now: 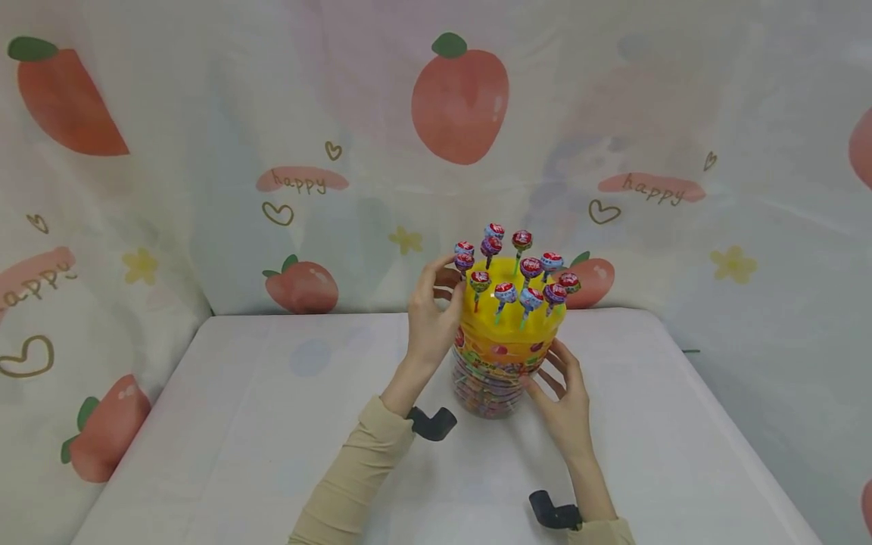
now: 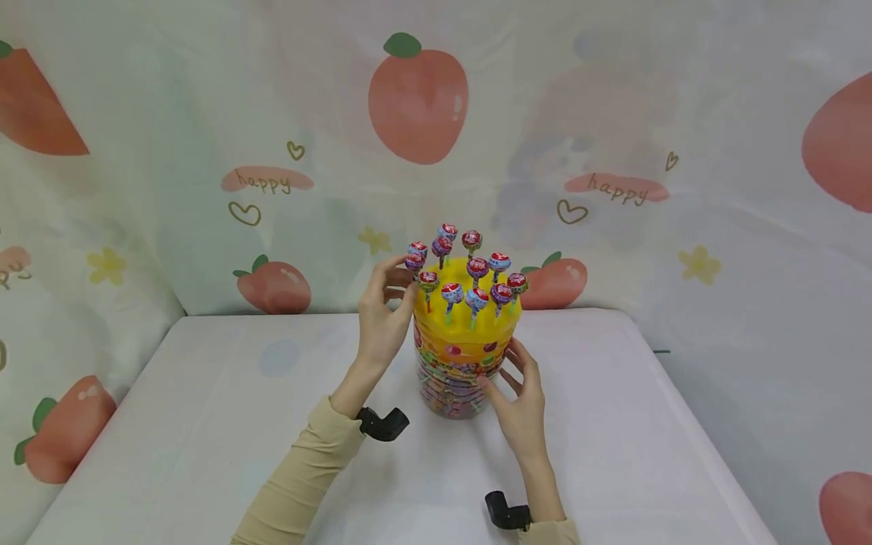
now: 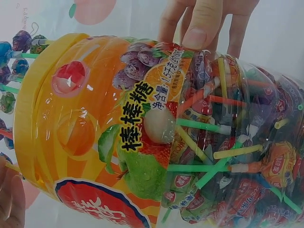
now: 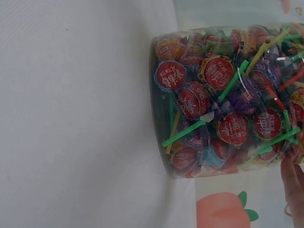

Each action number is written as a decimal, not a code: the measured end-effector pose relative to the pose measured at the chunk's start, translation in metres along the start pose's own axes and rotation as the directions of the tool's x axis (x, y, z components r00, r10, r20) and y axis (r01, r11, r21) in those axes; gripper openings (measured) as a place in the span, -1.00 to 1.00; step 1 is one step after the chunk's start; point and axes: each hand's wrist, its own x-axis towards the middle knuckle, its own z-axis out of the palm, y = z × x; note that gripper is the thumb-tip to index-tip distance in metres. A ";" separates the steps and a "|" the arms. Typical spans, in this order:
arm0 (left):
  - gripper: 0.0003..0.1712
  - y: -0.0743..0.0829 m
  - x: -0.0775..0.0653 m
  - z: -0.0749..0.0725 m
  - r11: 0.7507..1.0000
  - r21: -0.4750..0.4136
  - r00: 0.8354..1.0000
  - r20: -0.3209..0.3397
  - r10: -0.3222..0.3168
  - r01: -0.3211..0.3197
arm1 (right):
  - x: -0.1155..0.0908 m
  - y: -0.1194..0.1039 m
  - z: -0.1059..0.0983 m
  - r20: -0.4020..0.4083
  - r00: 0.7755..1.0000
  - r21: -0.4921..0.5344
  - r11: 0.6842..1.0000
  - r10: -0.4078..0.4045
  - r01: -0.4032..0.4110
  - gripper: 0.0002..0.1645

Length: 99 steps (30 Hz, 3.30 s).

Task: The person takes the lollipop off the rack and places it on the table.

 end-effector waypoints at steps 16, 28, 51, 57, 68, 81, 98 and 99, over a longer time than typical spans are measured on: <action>-0.59 0.000 -0.007 -0.012 0.998 -0.003 0.995 -0.070 -0.069 0.068 | 0.004 0.010 0.002 0.001 0.999 0.006 0.999 -0.039 0.039 -0.04; -0.61 -0.016 -0.034 -0.017 0.984 0.013 0.979 -0.111 -0.173 0.175 | 0.001 0.013 0.001 -0.005 0.999 0.000 0.999 -0.039 0.039 -0.04; -0.58 -0.059 -0.085 -0.023 0.899 -0.011 0.888 -0.155 -0.433 0.437 | -0.004 -0.016 0.002 0.003 1.000 -0.006 1.000 0.004 -0.004 -0.10; -0.59 -0.073 -0.095 -0.023 0.875 -0.013 0.863 -0.163 -0.479 0.483 | -0.007 -0.024 0.002 0.005 1.000 -0.026 1.000 0.006 -0.005 -0.13; -0.62 -0.093 -0.107 -0.022 0.808 0.072 0.808 -0.152 -0.570 0.584 | -0.005 -0.024 0.003 0.004 1.000 -0.016 1.000 0.001 -0.001 -0.14; -0.62 -0.120 -0.111 -0.028 0.763 0.198 0.788 -0.127 -0.603 0.616 | 0.003 0.015 0.003 -0.005 0.999 0.009 0.999 -0.032 0.032 -0.08; -0.65 -0.129 -0.116 -0.027 0.702 0.416 0.798 -0.108 -0.593 0.578 | 0.005 0.019 0.003 -0.004 0.999 -0.002 0.999 -0.038 0.038 -0.06; -0.65 -0.129 -0.116 -0.026 0.701 0.424 0.801 -0.107 -0.590 0.573 | 0.005 0.018 0.003 -0.004 0.999 -0.003 0.999 -0.040 0.040 -0.07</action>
